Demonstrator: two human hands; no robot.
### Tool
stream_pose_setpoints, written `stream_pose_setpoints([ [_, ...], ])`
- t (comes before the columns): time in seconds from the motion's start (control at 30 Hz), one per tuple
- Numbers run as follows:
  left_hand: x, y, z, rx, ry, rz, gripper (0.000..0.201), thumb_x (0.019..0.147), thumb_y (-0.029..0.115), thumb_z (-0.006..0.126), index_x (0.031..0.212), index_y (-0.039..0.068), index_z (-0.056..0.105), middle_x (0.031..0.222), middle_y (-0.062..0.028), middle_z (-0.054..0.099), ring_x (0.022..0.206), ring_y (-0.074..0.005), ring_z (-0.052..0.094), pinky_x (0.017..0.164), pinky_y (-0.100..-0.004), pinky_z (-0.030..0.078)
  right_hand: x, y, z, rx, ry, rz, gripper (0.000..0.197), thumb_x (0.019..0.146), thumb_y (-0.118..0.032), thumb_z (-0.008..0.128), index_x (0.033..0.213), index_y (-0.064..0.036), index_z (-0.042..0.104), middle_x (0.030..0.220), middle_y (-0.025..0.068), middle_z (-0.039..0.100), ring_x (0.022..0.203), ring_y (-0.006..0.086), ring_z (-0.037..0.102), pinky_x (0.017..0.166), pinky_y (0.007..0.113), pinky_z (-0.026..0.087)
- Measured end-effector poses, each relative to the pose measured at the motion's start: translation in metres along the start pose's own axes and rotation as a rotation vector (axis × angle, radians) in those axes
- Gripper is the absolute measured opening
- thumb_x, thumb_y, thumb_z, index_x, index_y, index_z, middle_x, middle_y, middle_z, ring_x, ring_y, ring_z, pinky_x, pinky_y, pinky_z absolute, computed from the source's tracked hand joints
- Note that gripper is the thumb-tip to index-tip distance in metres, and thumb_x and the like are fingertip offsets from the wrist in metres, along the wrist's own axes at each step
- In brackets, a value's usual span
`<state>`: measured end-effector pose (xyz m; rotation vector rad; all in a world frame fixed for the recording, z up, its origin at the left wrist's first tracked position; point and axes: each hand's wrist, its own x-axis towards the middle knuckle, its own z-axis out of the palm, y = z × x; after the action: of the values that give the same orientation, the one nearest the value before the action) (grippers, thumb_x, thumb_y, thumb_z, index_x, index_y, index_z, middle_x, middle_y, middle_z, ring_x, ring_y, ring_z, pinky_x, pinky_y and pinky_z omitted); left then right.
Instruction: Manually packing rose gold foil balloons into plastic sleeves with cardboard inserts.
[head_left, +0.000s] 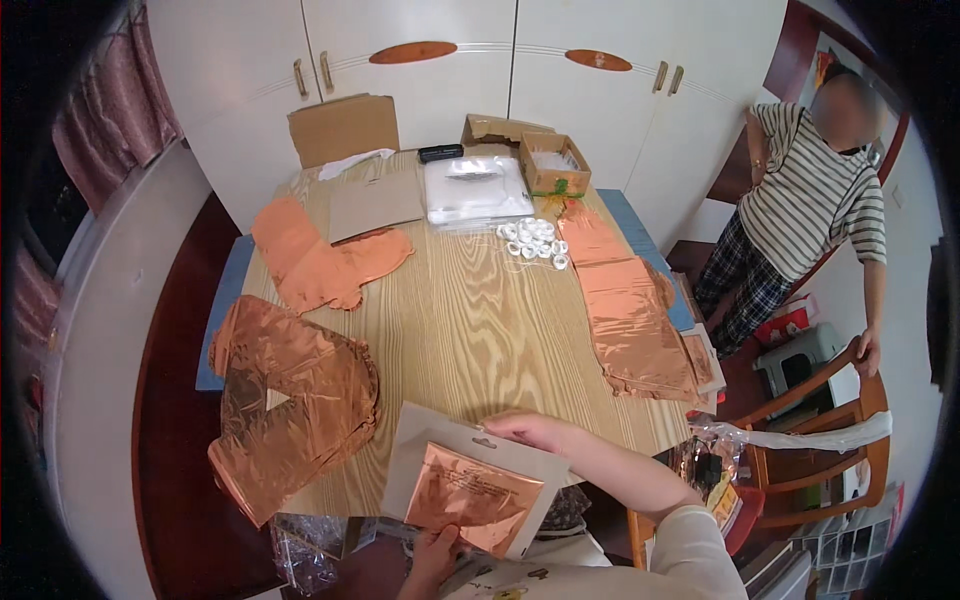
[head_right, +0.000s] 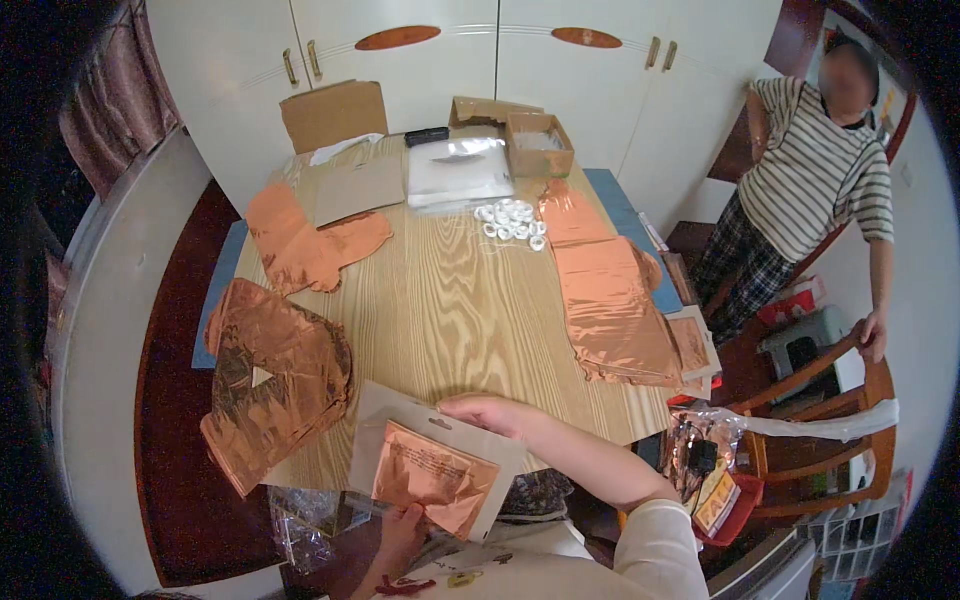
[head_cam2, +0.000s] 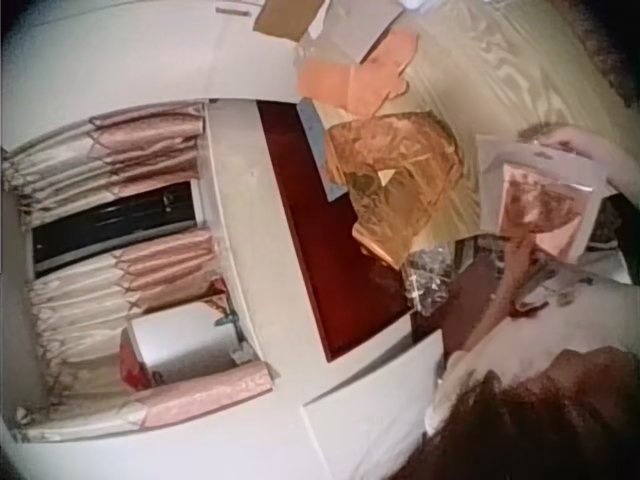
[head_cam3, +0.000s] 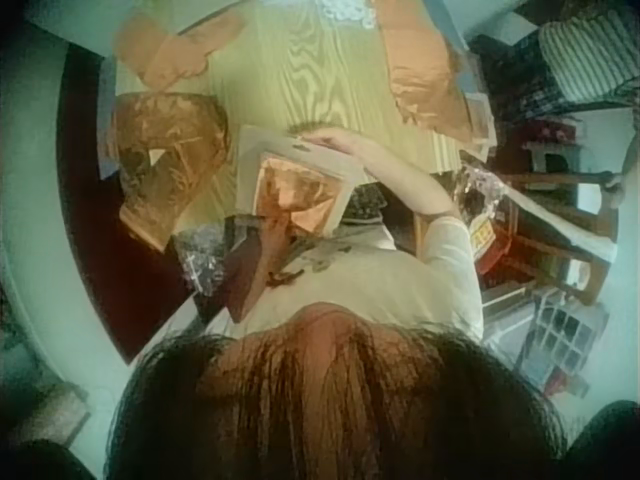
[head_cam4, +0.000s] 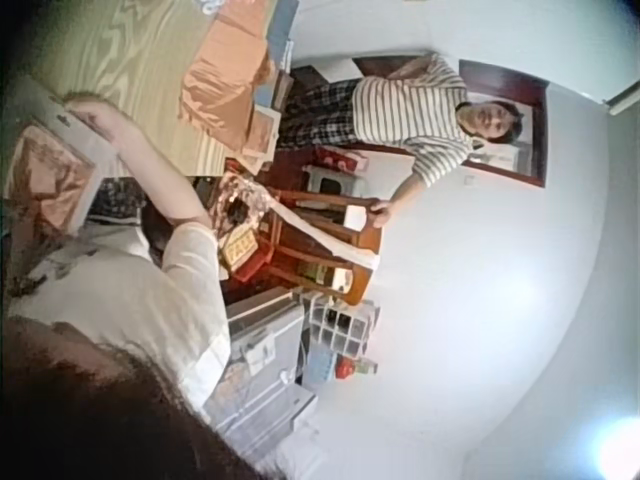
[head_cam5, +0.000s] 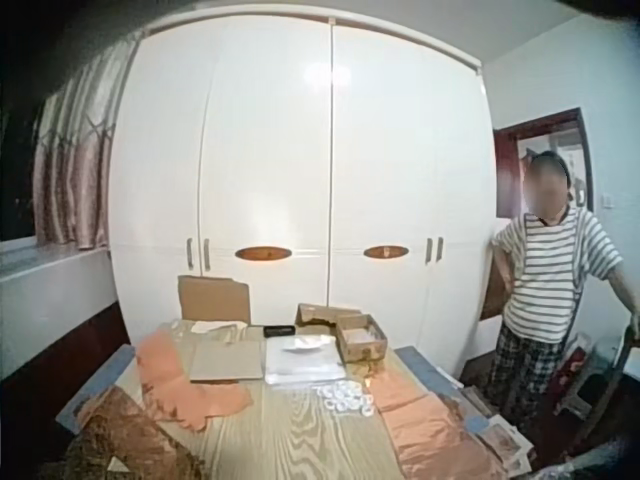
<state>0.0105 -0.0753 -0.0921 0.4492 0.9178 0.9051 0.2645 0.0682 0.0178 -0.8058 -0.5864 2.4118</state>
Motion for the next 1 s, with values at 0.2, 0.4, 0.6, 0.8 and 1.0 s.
stream_pose_setpoints([
  [0.2,-0.006,0.011,0.009,0.100,0.115,-0.045,0.018,0.094,0.010,0.059,0.109,0.001,0.063,0.090,-0.0065,0.067,0.075,-0.0146,0.064,0.067,-0.0279,0.053,0.002,-0.008,-0.019,-0.616,0.133,-0.337,0.026,0.092,-0.029,0.065,0.098,-0.0046,0.058,0.094,0.0045,0.065,0.084,0.0186,0.062,0.074,0.035,0.051],
  [0.4,-0.006,0.001,0.004,0.369,0.100,0.185,0.016,0.093,0.006,0.058,0.105,-0.002,0.064,0.095,-0.0055,0.067,0.082,-0.0130,0.060,0.076,-0.0271,0.049,-0.010,-0.015,0.015,-1.667,0.562,-0.582,0.024,0.082,-0.027,0.070,0.089,-0.0065,0.061,0.080,0.0118,0.063,0.074,0.0299,0.063,0.066,0.038,0.052],
  [0.6,-0.012,0.015,0.025,0.216,0.083,0.130,0.017,0.092,0.002,0.055,0.106,-0.003,0.063,0.101,-0.0075,0.066,0.091,-0.0152,0.061,0.085,-0.0308,0.048,-0.011,-0.004,0.026,-1.868,0.649,-0.603,0.025,0.084,-0.024,0.063,0.098,-0.0035,0.062,0.087,0.0149,0.066,0.086,0.0327,0.066,0.076,0.042,0.054],
  [0.8,-0.009,0.007,0.021,0.180,0.103,0.140,0.019,0.096,0.009,0.056,0.106,-0.006,0.061,0.091,-0.0111,0.068,0.073,-0.0165,0.068,0.064,-0.0277,0.058,-0.001,-0.003,0.011,-1.601,0.562,-0.631,0.021,0.082,-0.017,0.064,0.098,-0.0027,0.064,0.085,0.0150,0.067,0.078,0.0325,0.066,0.071,0.041,0.054],
  [1.0,-0.010,0.010,0.023,0.065,0.041,0.019,0.017,0.097,0.006,0.052,0.103,-0.008,0.061,0.092,-0.0137,0.068,0.083,-0.0220,0.070,0.073,-0.0311,0.058,0.006,-0.008,-0.004,-1.431,0.533,-0.621,0.018,0.083,-0.011,0.064,0.098,-0.0023,0.065,0.086,0.0154,0.066,0.078,0.0311,0.066,0.071,0.039,0.053],
])
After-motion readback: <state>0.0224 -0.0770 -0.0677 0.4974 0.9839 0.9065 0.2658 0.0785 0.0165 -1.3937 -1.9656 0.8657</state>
